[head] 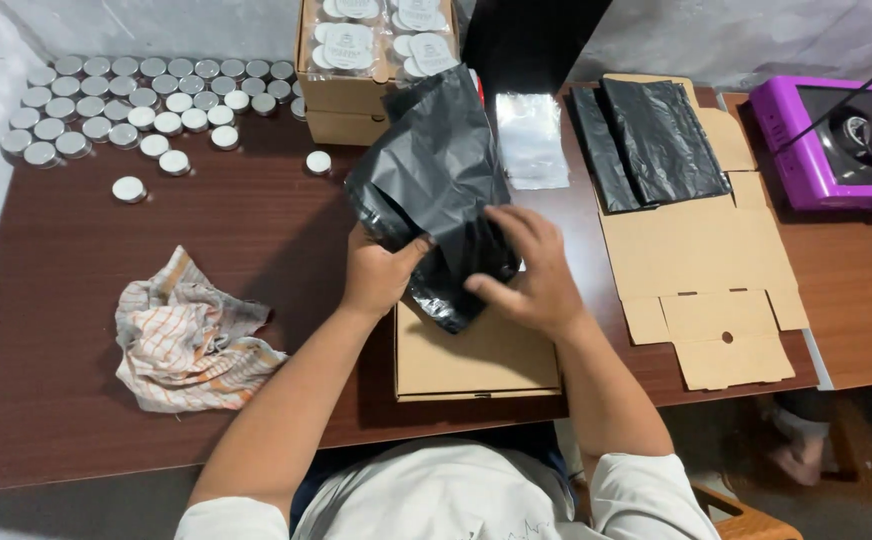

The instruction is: Folding a cardboard box, filling it with small jars, and placing the box into a plastic shipping mailer.

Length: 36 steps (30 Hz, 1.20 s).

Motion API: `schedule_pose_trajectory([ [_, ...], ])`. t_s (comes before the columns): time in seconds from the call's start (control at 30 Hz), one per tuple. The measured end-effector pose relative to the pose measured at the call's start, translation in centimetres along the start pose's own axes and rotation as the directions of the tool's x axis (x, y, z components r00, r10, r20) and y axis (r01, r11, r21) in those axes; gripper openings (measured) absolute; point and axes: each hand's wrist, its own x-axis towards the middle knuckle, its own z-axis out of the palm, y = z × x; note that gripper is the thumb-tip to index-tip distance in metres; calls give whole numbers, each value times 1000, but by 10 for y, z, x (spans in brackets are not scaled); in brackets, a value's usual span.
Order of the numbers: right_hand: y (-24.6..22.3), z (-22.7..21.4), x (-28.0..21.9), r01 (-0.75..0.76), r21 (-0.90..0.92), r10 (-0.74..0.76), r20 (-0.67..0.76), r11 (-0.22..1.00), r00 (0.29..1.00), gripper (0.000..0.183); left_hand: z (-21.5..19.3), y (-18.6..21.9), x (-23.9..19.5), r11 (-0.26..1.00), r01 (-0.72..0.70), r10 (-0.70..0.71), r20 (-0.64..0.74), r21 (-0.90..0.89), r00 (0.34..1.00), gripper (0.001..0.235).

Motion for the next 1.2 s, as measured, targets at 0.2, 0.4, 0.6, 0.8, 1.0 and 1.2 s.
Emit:
schedule_pose_trajectory([
  [0.2, -7, 23, -10, -32, -397, 49, 33, 917, 998, 73, 9, 27, -8, 977, -185, 181, 54, 101, 982, 29],
  [0.4, 0, 11, -1, 80, -294, -146, -210, 952, 967, 43, 0, -12, -7, 920, -273, 314, -113, 282, 943, 32],
  [0.6, 2, -1, 2, 120, 28, -111, -222, 992, 969, 34, -6, 7, -4, 960, -193, 228, -166, 200, 959, 14],
  [0.8, 16, -41, -25, -154, 407, 44, 266, 900, 963, 127, -13, 13, 1, 964, -159, 202, -197, 215, 959, 12],
  [1.0, 12, -55, -83, -395, 250, 154, 643, 884, 751, 171, -26, 7, 11, 962, -172, 214, -194, 210, 957, 12],
  [1.2, 14, -38, -102, -318, 194, 154, 578, 928, 802, 175, -66, -2, 26, 962, -158, 199, -174, 223, 965, 9],
])
